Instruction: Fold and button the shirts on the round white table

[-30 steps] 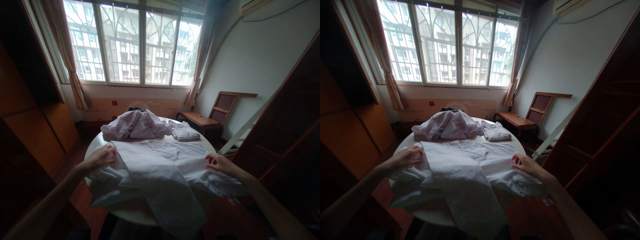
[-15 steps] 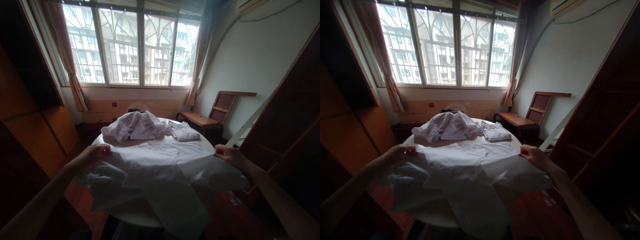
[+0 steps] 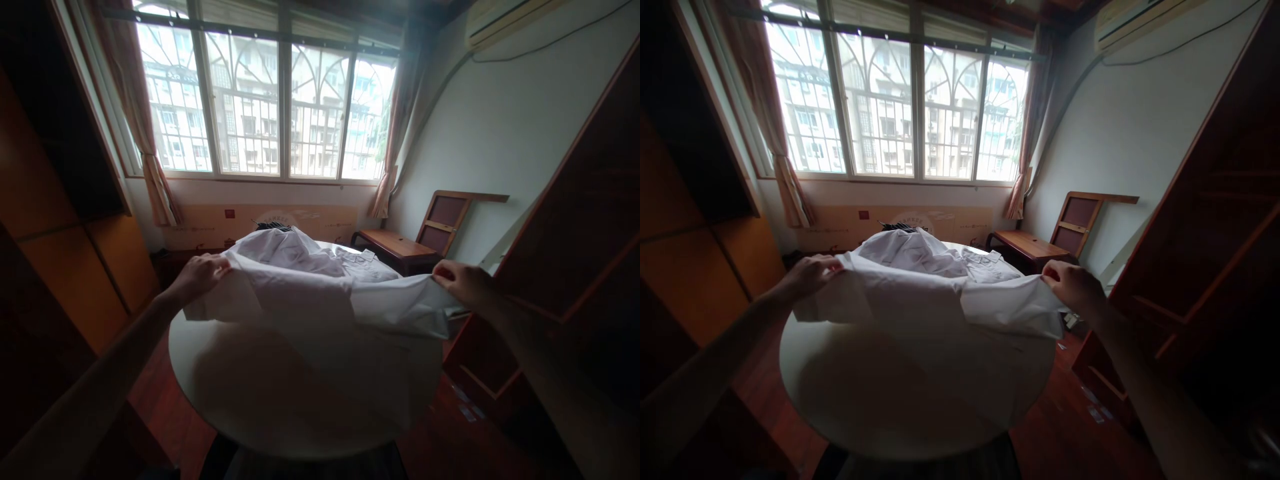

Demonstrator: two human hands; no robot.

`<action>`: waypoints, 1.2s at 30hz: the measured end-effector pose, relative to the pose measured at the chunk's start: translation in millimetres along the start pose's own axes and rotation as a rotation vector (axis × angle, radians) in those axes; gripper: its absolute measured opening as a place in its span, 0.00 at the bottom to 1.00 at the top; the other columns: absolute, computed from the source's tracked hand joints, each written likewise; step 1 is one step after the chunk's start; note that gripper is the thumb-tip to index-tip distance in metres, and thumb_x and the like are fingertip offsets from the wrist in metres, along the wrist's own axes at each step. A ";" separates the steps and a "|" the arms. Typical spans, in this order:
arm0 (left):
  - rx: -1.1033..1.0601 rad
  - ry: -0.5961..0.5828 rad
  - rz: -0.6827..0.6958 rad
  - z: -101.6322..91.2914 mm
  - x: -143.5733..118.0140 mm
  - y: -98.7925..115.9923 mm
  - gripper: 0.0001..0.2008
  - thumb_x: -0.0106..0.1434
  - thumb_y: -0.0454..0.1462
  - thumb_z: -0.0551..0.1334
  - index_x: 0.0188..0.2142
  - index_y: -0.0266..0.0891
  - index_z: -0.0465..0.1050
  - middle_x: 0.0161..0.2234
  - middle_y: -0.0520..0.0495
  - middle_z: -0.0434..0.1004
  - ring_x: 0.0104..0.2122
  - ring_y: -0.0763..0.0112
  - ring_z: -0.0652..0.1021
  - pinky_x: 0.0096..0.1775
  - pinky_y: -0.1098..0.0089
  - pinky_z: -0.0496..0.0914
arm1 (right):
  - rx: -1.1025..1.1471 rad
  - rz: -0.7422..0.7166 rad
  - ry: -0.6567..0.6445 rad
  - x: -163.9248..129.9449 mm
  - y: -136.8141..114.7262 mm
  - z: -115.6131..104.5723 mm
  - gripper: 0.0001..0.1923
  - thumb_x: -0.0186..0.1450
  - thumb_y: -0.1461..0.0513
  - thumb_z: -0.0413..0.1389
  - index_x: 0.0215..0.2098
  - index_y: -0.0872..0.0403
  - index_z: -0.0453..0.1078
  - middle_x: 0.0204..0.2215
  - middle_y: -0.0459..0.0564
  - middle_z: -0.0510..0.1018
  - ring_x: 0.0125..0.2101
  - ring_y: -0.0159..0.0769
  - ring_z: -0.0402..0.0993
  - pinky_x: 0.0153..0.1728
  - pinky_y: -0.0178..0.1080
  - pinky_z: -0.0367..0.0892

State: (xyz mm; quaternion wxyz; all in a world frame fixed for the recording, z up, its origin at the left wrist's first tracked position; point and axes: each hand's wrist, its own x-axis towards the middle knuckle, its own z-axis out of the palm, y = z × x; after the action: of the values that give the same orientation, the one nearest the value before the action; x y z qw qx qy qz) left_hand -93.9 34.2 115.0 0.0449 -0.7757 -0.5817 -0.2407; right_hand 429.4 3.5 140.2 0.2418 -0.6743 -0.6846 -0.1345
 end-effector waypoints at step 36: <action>-0.267 -0.276 0.172 82.3 -43.6 85.2 0.22 0.61 0.50 0.48 0.28 0.37 0.72 0.26 0.48 0.74 0.26 0.70 0.72 0.32 0.72 0.63 | 0.125 0.113 0.296 12.1 -55.1 17.2 0.14 0.60 0.59 0.48 0.42 0.57 0.64 0.29 0.54 0.77 0.27 0.39 0.72 0.26 0.36 0.61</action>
State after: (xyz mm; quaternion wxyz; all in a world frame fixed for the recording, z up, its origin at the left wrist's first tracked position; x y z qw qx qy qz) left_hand 2.2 -2.6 42.0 -0.1182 -0.8472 -0.4768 -0.2025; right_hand 372.6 19.6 139.7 0.3885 -0.6682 -0.6097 -0.1758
